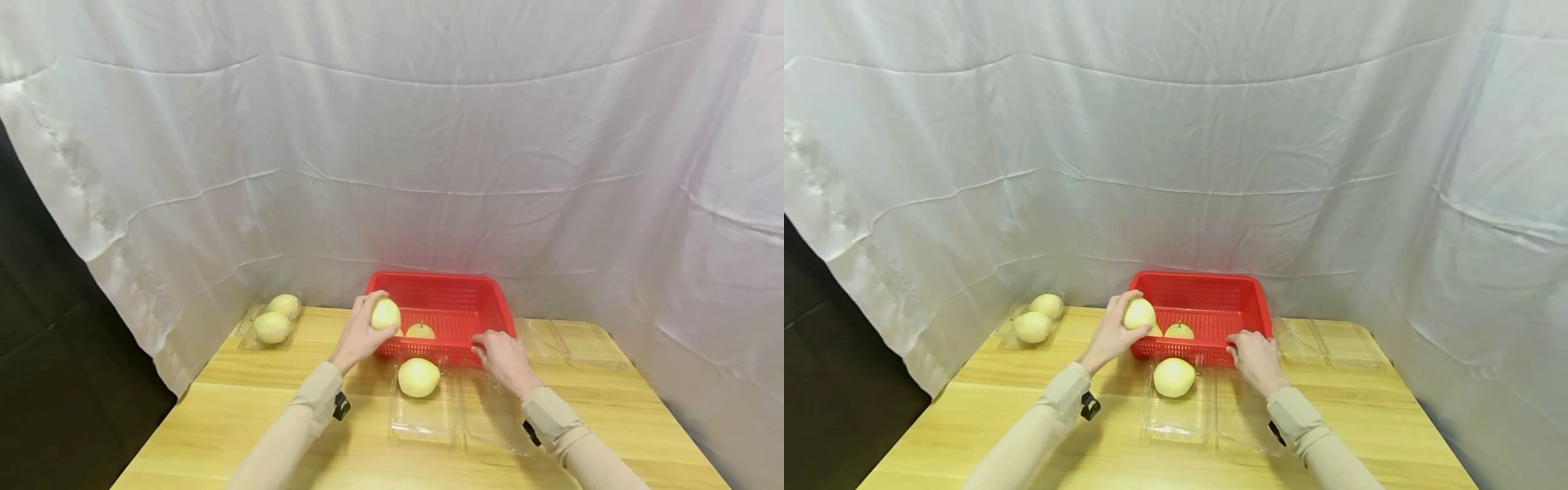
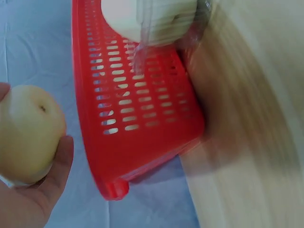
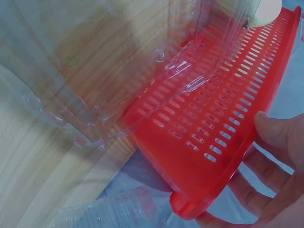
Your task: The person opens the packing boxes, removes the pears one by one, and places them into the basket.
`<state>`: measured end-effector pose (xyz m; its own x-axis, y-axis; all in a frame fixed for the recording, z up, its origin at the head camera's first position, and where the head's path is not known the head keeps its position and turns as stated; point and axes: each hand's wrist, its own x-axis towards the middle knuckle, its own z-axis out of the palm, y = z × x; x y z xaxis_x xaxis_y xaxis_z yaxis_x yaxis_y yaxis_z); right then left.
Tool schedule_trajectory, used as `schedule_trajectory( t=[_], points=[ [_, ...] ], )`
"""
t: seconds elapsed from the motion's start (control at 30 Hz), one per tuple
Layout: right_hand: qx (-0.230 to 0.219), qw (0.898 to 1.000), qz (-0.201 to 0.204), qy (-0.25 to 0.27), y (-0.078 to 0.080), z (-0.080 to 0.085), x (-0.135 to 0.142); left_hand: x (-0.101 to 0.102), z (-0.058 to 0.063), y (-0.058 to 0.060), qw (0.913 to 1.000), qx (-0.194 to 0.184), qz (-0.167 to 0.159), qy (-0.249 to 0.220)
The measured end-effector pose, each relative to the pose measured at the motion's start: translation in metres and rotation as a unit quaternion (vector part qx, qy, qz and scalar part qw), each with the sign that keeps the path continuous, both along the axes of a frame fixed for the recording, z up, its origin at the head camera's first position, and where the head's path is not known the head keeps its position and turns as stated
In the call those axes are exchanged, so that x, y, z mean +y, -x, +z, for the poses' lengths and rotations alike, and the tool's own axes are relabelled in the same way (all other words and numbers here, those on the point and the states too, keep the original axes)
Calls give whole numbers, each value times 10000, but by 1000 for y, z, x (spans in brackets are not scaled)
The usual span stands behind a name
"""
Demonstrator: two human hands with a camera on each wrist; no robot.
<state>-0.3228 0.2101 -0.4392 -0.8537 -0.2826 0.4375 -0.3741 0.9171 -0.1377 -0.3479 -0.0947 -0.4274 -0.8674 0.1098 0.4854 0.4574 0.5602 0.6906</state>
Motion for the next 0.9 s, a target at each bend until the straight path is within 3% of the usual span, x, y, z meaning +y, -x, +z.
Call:
schedule_trajectory(
  t=[0.17,0.4,0.57,0.77,0.9],
  points=[
    [92,10000,-5,4,0,-2,0,1,7,12,9991,257,310,105],
    [124,9999,9,6,0,-1,-1,5,10,32,9974,89,653,281],
    [91,10000,-10,-14,0,1,1,13,8,49,9952,-3,688,690],
    [12,10000,-21,-57,-1,2,0,22,1,64,9899,-509,654,1151],
    [-86,9999,-53,-52,-1,2,-1,28,-5,72,9836,-498,782,1547]
  ],
)
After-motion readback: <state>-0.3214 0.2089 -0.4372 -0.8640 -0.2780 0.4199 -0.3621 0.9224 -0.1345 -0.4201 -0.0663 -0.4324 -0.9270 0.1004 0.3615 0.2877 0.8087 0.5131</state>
